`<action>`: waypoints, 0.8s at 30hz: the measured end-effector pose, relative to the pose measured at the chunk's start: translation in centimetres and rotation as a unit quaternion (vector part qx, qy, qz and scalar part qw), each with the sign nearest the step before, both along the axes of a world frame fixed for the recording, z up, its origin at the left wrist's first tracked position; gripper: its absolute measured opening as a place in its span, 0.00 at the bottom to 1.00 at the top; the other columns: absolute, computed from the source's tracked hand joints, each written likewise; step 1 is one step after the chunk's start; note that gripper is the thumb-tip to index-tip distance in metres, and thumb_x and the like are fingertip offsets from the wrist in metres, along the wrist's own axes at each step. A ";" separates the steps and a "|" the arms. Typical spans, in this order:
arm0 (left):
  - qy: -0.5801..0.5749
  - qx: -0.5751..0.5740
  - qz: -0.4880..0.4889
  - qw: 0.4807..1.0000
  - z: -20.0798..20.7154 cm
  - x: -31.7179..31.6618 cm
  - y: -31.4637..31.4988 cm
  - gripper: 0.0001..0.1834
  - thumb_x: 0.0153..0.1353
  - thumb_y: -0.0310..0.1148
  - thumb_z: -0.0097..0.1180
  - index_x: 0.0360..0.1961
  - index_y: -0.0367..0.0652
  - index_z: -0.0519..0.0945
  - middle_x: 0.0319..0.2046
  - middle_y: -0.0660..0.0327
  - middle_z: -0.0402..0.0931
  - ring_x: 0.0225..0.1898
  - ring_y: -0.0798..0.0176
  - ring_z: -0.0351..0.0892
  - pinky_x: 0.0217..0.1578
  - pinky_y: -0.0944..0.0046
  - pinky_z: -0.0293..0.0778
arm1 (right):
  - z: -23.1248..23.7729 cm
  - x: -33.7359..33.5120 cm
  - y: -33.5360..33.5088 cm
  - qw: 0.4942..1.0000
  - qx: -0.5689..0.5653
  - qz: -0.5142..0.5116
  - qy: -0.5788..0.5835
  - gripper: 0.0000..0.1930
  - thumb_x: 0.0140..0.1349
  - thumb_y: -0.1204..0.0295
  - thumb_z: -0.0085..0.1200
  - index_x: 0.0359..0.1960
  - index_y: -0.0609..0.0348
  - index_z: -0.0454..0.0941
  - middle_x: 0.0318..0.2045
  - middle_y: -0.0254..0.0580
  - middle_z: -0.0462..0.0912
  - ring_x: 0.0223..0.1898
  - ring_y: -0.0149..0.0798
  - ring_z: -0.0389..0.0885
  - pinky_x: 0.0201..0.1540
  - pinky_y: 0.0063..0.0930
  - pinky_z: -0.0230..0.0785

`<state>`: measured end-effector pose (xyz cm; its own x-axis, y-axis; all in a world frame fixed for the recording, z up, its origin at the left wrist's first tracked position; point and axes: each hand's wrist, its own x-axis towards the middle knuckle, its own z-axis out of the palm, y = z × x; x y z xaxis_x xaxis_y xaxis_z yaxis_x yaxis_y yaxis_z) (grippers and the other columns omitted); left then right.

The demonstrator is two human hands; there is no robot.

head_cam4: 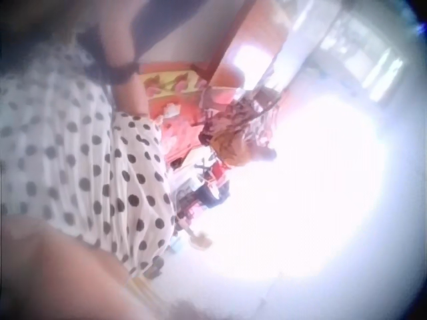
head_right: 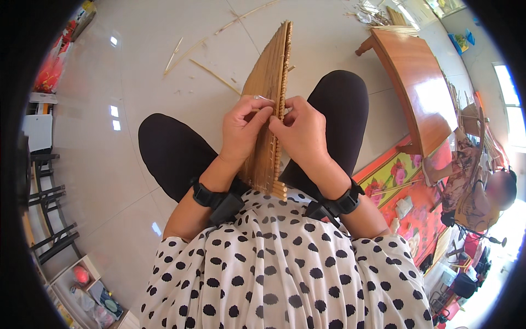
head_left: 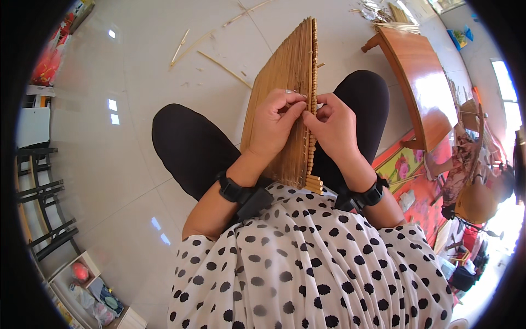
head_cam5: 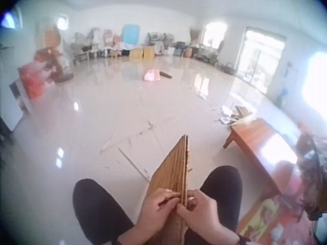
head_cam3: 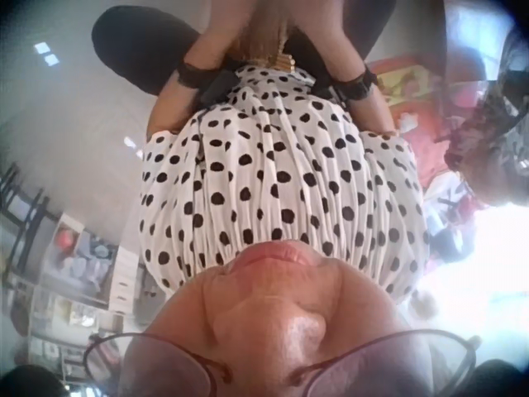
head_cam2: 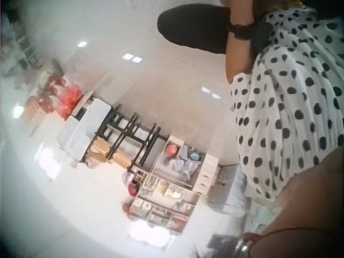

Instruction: The person sits on the floor and weaves a bamboo mat by threading a white string through the bamboo strips using a needle. They repeatedly pull the string through the mat to secure the strips together.

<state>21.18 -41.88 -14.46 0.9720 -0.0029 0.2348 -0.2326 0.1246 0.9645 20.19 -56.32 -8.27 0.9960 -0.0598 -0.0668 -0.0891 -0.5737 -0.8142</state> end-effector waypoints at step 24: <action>-0.053 -0.181 0.074 0.979 2.9 -0.3 4.9 0.06 0.79 0.31 0.46 0.49 0.40 0.71 0.38 0.54 0.82 0.29 0.63 0.85 0.31 0.69 0.80 | -0.4 0.4 2.0 0.997 -0.069 0.014 -0.014 0.20 0.58 0.72 0.68 0.51 0.67 0.84 0.25 0.43 0.88 0.26 0.24 0.84 0.32 0.21 0.76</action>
